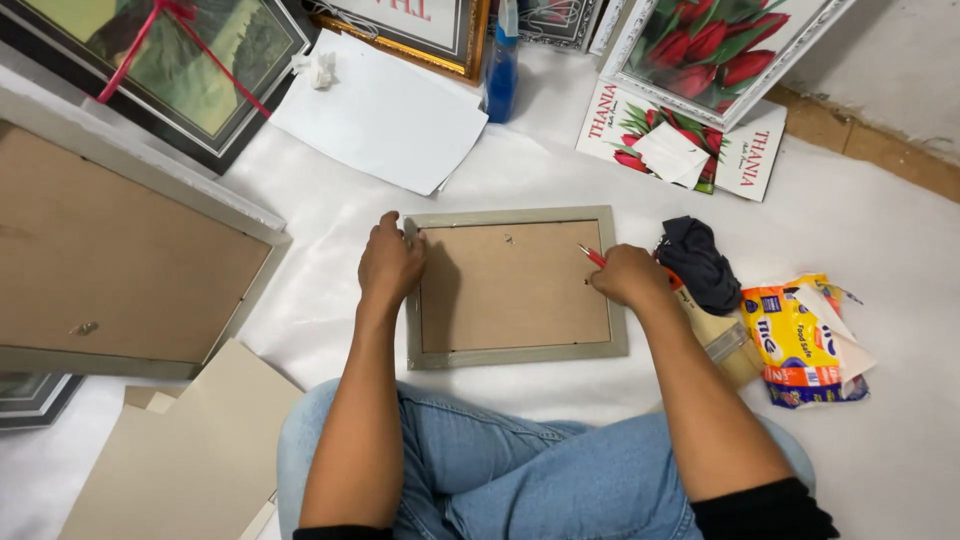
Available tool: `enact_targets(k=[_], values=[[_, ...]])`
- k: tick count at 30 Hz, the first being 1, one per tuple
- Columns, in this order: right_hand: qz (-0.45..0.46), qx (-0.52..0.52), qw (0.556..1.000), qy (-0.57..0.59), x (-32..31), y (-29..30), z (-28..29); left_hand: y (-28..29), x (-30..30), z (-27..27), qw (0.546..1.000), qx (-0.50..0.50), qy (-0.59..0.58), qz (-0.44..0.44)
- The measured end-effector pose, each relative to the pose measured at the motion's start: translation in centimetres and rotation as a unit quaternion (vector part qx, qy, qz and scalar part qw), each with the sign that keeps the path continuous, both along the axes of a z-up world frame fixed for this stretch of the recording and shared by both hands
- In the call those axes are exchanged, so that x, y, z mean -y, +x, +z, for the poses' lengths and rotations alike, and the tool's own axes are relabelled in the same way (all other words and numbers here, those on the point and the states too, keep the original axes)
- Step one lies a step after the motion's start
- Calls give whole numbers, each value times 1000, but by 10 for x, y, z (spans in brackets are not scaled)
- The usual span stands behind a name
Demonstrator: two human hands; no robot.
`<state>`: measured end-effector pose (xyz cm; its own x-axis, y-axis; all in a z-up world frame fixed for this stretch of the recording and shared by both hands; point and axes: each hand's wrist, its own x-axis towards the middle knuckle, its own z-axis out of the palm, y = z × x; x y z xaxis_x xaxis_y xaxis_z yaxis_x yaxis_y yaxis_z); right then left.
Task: Cleaning the glass of a picture frame using a brush and a cloth
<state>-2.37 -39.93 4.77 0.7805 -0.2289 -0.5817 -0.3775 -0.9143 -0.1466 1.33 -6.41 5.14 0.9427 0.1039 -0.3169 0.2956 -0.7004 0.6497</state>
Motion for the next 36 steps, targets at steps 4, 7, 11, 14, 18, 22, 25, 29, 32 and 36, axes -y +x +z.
enact_targets(k=[4,7,11,14,18,22,25,29,32,36], values=[[2,-42,999,-1,5,5,-17,6,-6,-19,997,-53,49,-5],[-20,-36,999,3,4,5,-12,6,-11,-37,993,-86,83,-13],[-24,-26,999,30,-4,3,-9,1,-9,-48,982,-131,124,-55],[-30,-4,999,33,4,2,-40,2,-4,-44,982,-131,122,-60],[-41,10,998,47,4,-1,-42,3,-4,-52,983,-127,124,-57],[-48,6,998,46,-9,-3,-17,1,-4,-50,986,-116,108,-56],[-42,7,999,27,-10,-3,-17,2,-4,-58,987,-110,107,-52],[-56,10,998,10,-11,-3,-38,4,-10,-66,990,-106,82,-37],[-64,16,998,0,-16,-5,-39,3,-10,-68,993,-90,70,-35],[-56,2,998,-28,-30,-7,-21,5,-10,-74,996,-72,53,-27]])
